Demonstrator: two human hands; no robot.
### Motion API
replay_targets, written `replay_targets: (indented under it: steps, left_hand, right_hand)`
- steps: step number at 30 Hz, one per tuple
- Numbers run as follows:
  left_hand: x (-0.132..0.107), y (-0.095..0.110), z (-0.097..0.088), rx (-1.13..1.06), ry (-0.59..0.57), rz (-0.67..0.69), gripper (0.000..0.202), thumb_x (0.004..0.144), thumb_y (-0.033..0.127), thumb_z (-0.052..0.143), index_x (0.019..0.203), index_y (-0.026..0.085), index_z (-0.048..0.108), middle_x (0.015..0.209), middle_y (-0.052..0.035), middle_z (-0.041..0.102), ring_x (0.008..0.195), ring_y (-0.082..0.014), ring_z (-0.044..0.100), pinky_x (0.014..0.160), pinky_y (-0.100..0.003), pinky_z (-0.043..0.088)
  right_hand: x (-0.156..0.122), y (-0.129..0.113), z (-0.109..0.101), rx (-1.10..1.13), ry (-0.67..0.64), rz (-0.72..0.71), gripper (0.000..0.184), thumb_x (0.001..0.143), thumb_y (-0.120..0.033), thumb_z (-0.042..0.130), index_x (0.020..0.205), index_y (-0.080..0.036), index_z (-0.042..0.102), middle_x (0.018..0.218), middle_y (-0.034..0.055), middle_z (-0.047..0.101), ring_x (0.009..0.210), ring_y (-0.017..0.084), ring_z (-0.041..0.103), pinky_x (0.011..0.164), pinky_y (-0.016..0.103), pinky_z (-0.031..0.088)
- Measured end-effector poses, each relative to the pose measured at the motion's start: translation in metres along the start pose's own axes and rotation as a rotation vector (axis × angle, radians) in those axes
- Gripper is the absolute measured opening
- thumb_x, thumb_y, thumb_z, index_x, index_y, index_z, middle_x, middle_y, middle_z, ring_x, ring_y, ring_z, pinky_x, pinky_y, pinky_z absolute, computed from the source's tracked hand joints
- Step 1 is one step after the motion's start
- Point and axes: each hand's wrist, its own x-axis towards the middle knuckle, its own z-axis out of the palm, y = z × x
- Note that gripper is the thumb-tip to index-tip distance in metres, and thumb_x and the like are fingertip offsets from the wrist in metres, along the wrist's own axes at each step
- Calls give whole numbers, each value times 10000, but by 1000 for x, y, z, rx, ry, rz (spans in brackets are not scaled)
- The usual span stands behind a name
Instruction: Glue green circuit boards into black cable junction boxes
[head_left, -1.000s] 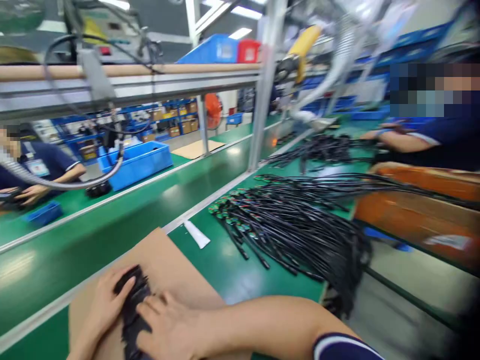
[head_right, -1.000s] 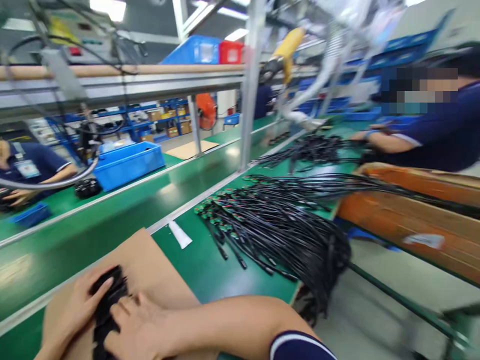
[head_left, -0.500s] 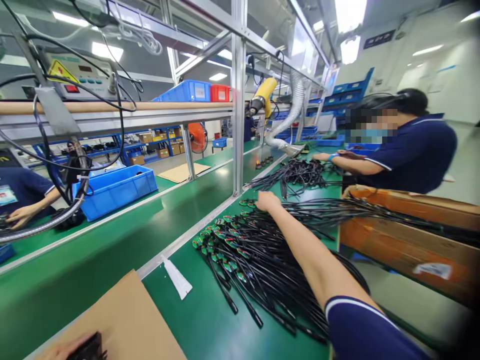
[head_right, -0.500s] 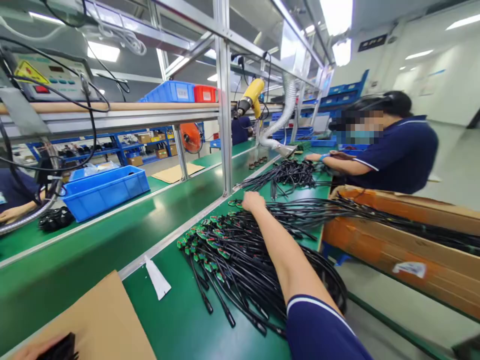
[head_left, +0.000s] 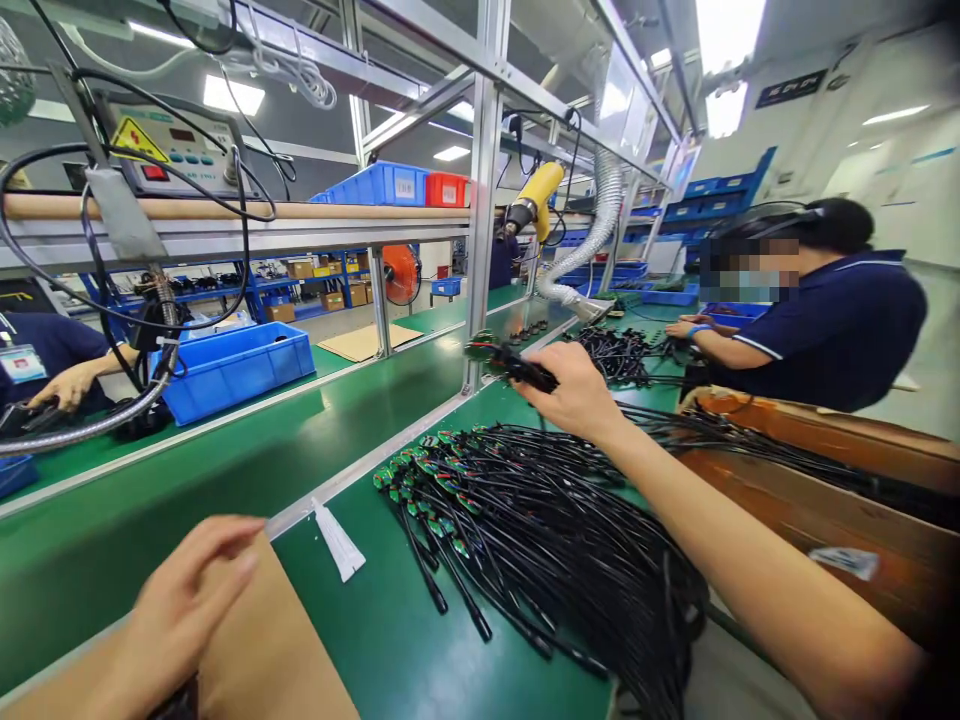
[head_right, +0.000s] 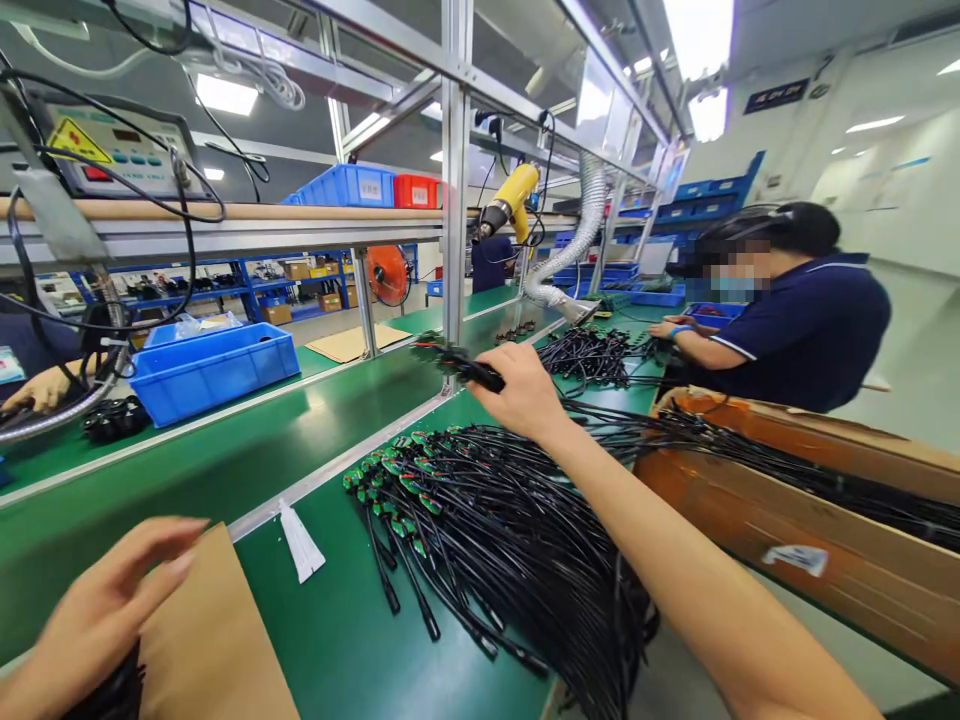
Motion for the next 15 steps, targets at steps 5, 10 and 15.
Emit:
replay_targets:
  steps: [5,10,15]
  left_hand:
    - [28,136,57,-916,-395,-17,510,797,286,684,1278,242,521,1165,-84,618,893,-209,663,759,-319,556]
    - [-1,138,47,-1053,-297,-4,346,803,444,651,929,124,684,967,-73,635,885,-246,631,777,-326,557]
    - [-20,117,14,-1196,-242,176,173,794,331,725,914,214,681,1248,-75,544,1035,-299,631,969,-496,460]
  right_hand:
    - [-62,-130,-58,433,268,-479,170,767,-312,637,878,-184,619,816,72,560,818,231,496,719,359,433]
    - [-92,-162,-79,1015,-127,-847,479,807,-586,587,1090,-199,595,945,70,610,861,202,539,813,362,456]
    - [-86,-108,-27,965,-408,-533,865,785,-740,480,1425,-173,348,1387,164,426,1253,321,415,1033,490,327]
